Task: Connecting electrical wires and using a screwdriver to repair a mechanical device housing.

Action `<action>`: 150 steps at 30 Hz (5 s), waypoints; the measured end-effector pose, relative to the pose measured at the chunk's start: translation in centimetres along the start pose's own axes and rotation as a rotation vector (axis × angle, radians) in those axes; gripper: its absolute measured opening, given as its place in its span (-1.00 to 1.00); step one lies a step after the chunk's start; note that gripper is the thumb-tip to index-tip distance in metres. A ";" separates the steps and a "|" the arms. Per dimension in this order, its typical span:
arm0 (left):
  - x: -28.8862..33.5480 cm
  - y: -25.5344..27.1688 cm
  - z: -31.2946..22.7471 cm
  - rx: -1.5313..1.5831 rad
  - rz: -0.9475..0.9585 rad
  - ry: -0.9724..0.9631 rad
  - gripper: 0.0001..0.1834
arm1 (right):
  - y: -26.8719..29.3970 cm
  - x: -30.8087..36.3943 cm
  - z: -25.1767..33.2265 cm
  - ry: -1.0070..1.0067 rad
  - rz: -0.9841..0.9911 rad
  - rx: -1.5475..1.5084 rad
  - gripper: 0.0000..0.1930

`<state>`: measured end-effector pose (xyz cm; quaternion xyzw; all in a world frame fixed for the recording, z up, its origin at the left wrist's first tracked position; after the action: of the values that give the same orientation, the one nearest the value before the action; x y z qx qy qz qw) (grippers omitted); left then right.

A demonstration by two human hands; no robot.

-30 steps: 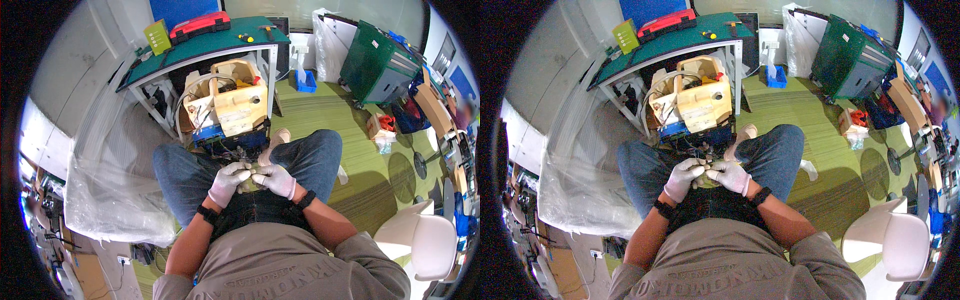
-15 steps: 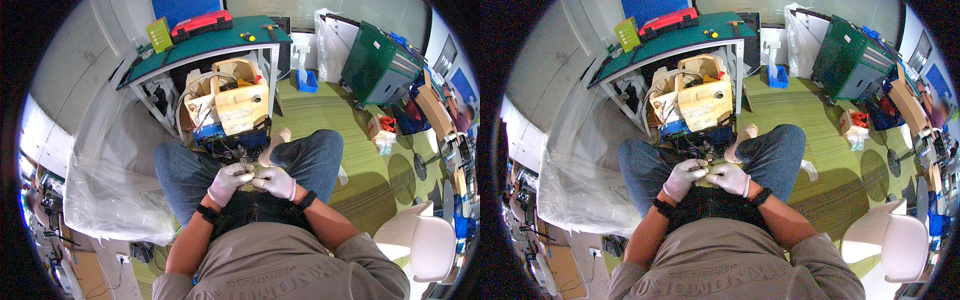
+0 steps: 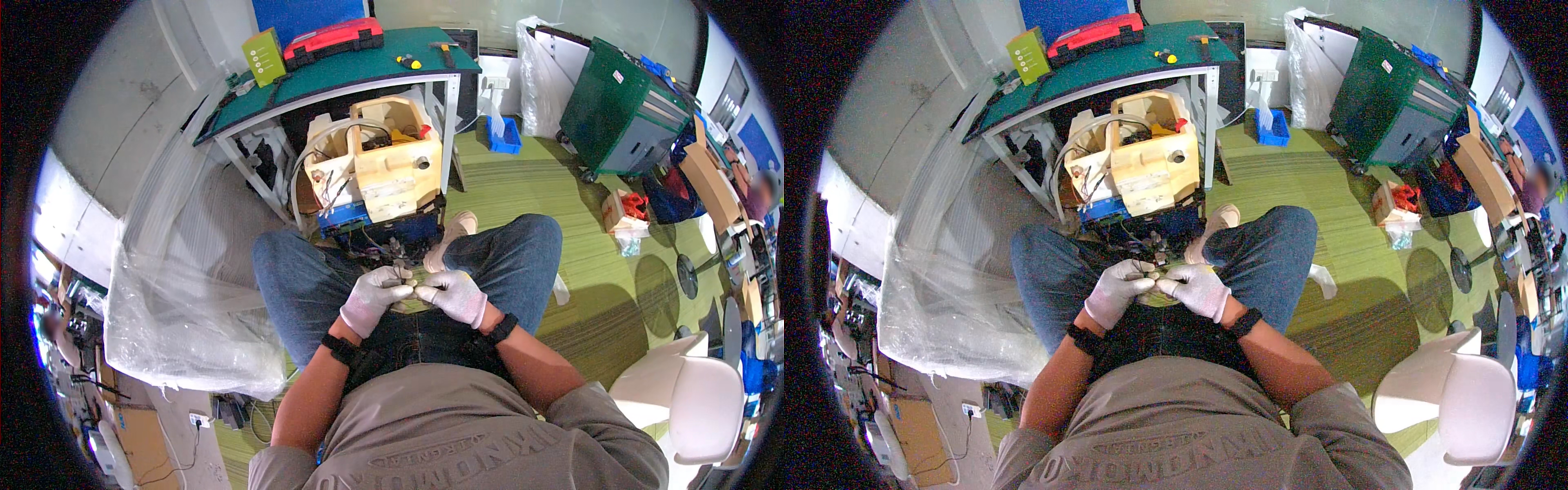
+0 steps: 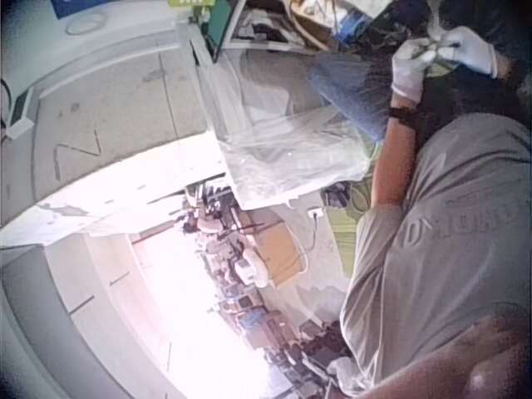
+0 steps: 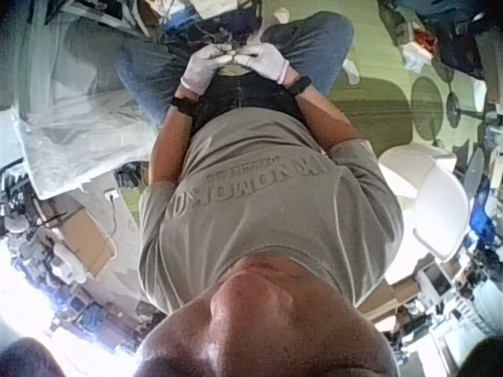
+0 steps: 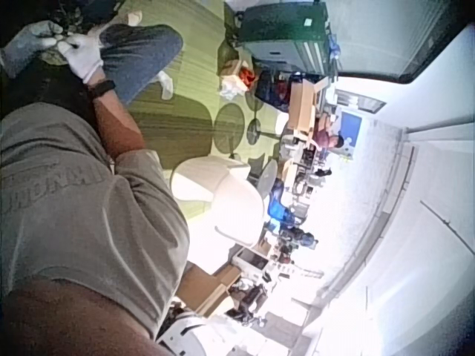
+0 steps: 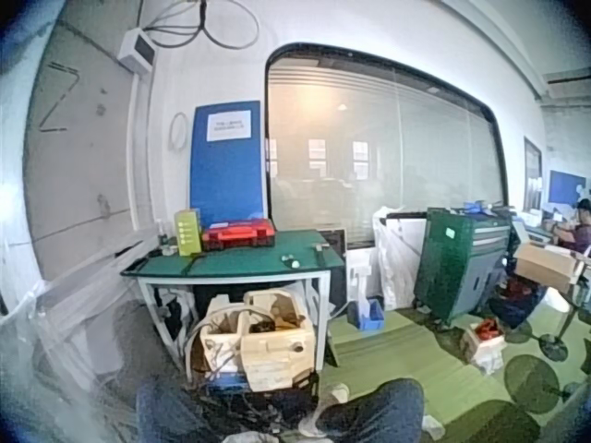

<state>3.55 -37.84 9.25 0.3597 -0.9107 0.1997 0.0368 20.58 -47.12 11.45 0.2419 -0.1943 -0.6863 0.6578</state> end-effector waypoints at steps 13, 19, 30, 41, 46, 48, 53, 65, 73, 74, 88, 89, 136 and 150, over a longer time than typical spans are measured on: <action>0.2 -0.9 -0.4 0.029 0.035 0.021 -0.60 | -1.0 -0.1 -2.0 -0.081 -0.051 -0.192 -0.75; 0.4 -0.9 -0.8 -0.113 -0.029 0.025 -0.62 | -0.3 0.0 -0.8 -0.033 -0.040 -0.060 -0.74; 1.0 -1.3 -1.8 -0.207 -0.116 -0.045 -0.72 | -0.2 0.1 -0.5 -0.045 -0.040 -0.027 -0.73; 0.4 -0.5 -0.8 -0.214 -0.150 -0.068 -0.76 | -0.5 0.0 -1.0 -0.065 -0.023 -0.043 -0.70; 0.7 -1.4 -1.2 -0.202 -0.159 -0.034 -0.72 | -0.8 0.0 -1.6 -0.138 -0.045 -0.159 -0.69; 1.1 -2.0 -1.7 -0.288 -0.139 -0.025 -0.73 | -0.9 -0.2 -1.7 -0.088 -0.127 -0.133 -0.69; 0.8 -2.2 -1.5 -0.439 -0.075 -0.143 -0.75 | -0.3 -0.4 -1.0 -0.024 -0.194 -0.075 -0.71; 0.8 -2.2 -1.2 -0.412 -0.047 0.018 -0.76 | -0.5 -0.1 -1.7 -0.081 -0.139 -0.223 -0.81; 0.6 -1.8 -1.0 -0.106 0.007 0.096 -0.73 | -0.3 0.0 -1.1 -0.054 -0.209 -0.257 -0.81; 0.6 -1.7 -1.1 -0.106 0.007 0.096 -0.73 | -0.3 -0.1 -1.1 -0.054 -0.209 -0.258 -0.81; 0.8 -2.0 -1.2 -0.221 -0.017 0.060 -0.75 | -1.2 -0.6 -2.8 -0.103 -0.157 -0.503 -0.79; 0.8 -2.1 -1.2 -0.221 -0.017 0.059 -0.75 | -1.2 -0.6 -2.8 -0.102 -0.157 -0.503 -0.79; 0.8 -2.8 -1.2 -0.391 -0.018 0.086 -0.85 | -1.4 -0.5 -2.7 -0.100 -0.027 -0.462 -0.79; 0.7 -2.3 -1.0 -0.306 -0.139 -0.048 -0.84 | -1.2 -0.4 -2.4 -0.126 -0.075 -0.336 -0.79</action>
<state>4.51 -39.38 11.12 0.4169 -0.9039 0.0468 0.0832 20.98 -46.51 8.86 0.0923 -0.1085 -0.7468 0.6496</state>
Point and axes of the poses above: each hand's wrist, its own x-axis away from the middle knuckle, its own y-axis out of the back of the hand, z = x × y, the point moved 2 cm from there along -x, towards the middle knuckle, and after that the axes turned 8 degrees about x, right-handed, at the moved point
